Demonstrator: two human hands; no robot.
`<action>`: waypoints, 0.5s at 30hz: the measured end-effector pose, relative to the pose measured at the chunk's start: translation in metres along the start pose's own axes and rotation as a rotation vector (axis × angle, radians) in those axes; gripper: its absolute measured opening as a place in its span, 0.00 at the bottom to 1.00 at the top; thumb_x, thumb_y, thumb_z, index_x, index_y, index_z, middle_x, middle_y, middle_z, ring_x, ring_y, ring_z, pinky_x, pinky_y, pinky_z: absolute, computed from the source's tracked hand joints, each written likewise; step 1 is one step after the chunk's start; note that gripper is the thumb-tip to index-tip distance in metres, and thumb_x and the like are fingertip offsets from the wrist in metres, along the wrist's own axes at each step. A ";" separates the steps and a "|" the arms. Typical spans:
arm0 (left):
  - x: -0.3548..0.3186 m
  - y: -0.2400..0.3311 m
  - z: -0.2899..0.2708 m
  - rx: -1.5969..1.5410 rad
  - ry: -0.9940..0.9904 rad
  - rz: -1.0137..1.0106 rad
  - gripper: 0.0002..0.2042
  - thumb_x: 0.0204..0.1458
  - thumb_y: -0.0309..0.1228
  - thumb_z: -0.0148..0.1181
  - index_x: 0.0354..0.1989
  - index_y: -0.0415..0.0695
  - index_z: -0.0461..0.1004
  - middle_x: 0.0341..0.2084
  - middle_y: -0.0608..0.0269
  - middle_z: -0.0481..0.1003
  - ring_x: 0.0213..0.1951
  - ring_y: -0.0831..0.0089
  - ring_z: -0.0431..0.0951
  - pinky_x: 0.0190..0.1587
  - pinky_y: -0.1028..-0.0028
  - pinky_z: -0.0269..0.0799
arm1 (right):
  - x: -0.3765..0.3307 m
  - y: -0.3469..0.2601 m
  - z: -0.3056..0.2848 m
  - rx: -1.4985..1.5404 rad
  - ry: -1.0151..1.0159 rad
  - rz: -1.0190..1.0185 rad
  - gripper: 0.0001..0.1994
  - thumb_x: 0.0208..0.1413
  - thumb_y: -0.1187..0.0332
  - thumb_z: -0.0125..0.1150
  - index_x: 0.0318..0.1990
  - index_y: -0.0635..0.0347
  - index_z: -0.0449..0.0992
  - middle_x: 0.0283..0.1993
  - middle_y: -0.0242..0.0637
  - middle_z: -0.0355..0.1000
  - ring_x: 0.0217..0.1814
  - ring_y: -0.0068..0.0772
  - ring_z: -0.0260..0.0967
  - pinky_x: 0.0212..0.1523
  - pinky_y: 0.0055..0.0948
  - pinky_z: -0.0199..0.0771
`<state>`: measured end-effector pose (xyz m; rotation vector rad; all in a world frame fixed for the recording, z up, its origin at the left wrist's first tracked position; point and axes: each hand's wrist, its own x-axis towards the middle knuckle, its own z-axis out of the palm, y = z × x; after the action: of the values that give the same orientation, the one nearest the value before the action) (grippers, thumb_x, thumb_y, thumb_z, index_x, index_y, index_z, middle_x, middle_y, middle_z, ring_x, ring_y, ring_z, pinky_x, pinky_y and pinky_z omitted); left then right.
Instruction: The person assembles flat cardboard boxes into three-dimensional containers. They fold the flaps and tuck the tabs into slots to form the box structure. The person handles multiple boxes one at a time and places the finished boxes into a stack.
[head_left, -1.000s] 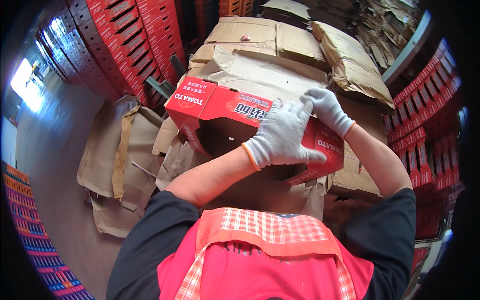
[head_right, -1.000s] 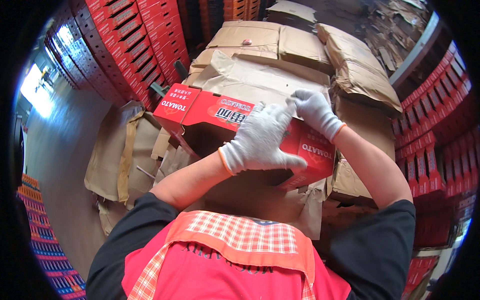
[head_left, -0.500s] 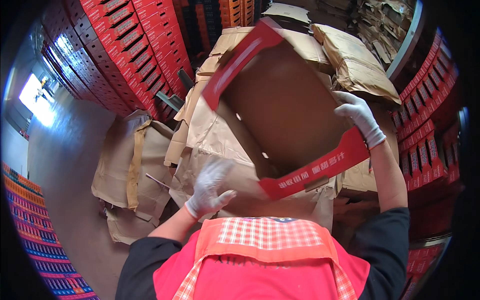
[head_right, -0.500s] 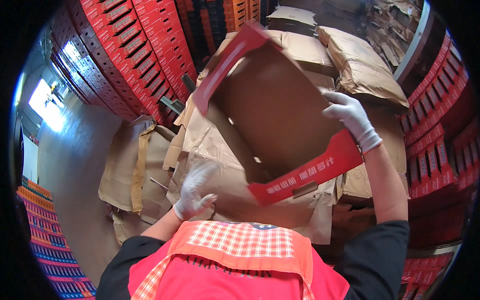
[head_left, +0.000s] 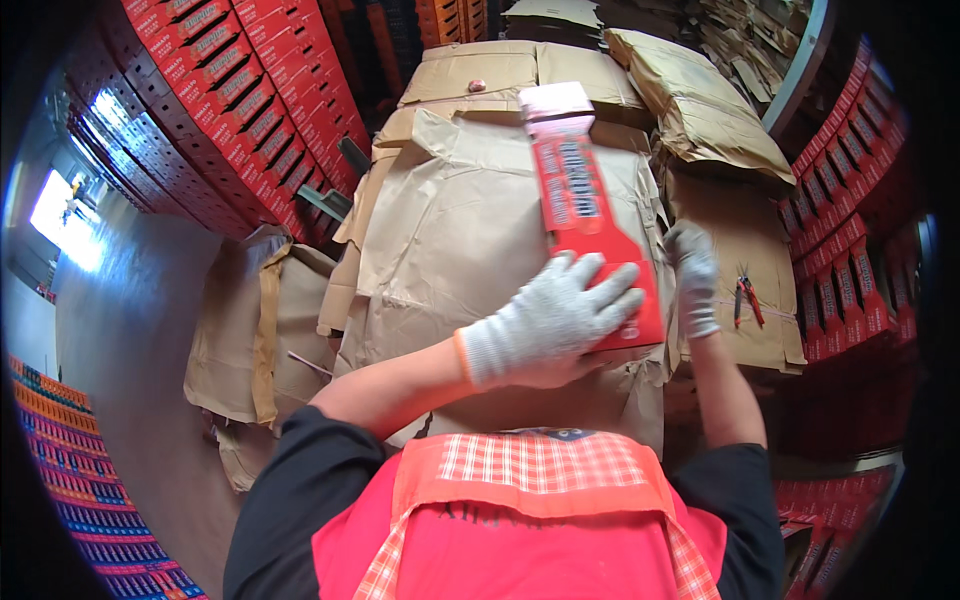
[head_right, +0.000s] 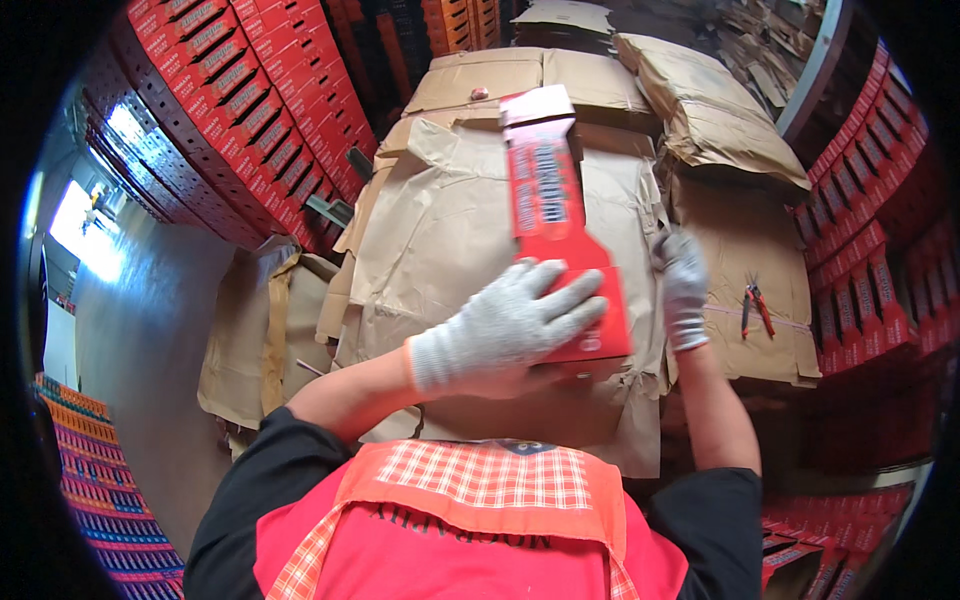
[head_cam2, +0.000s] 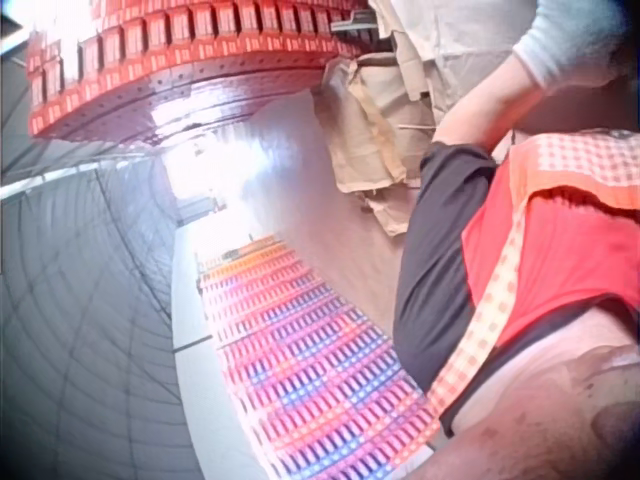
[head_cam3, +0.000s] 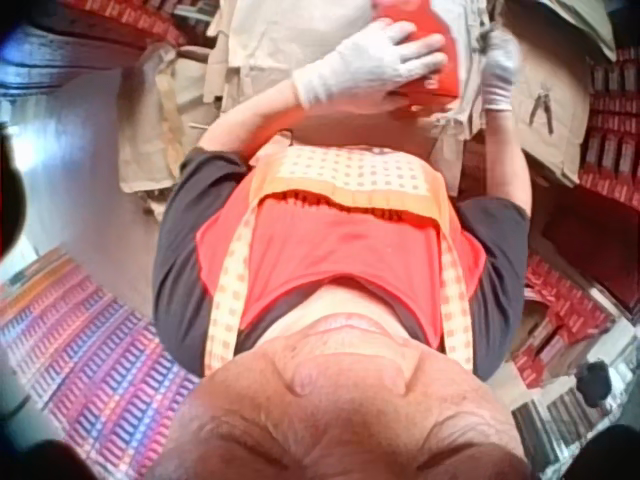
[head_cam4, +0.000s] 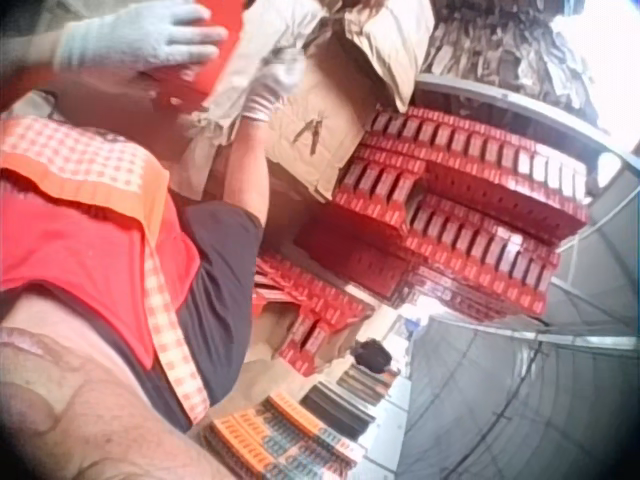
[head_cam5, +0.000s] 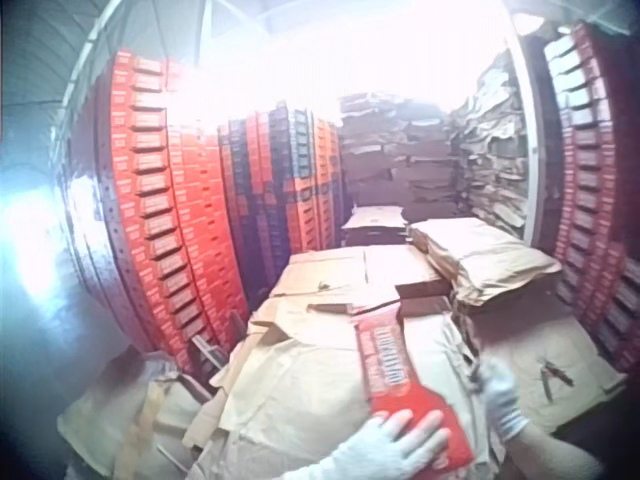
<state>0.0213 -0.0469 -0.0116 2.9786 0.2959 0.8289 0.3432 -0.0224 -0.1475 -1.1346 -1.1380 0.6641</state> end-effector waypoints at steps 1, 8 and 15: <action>0.013 0.002 0.013 -0.078 0.110 -0.007 0.36 0.41 0.43 0.70 0.59 0.40 0.67 0.58 0.45 0.68 0.52 0.49 0.71 0.54 0.50 0.66 | -0.002 -0.042 0.005 0.060 0.109 -0.100 0.14 0.69 0.59 0.50 0.45 0.60 0.75 0.38 0.32 0.75 0.37 0.22 0.71 0.42 0.24 0.74; 0.040 0.010 0.109 -0.288 0.807 -0.109 0.56 0.33 0.46 0.76 0.72 0.41 0.49 0.68 0.32 0.50 0.68 0.35 0.54 0.65 0.41 0.53 | -0.036 -0.182 0.061 -0.888 -0.397 -0.589 0.20 0.53 0.62 0.68 0.50 0.62 0.73 0.46 0.43 0.74 0.50 0.36 0.72 0.54 0.38 0.71; 0.041 0.025 0.119 -0.782 0.529 -0.573 0.66 0.26 0.56 0.77 0.71 0.40 0.41 0.66 0.38 0.49 0.67 0.38 0.49 0.69 0.51 0.46 | 0.008 -0.184 0.067 -0.450 -0.614 0.343 0.14 0.43 0.72 0.67 0.25 0.56 0.63 0.25 0.25 0.58 0.28 0.17 0.56 0.28 0.27 0.64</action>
<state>0.1211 -0.0618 -0.0906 1.7972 0.6200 1.2494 0.2605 -0.0535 0.0276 -1.5872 -1.6868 1.1064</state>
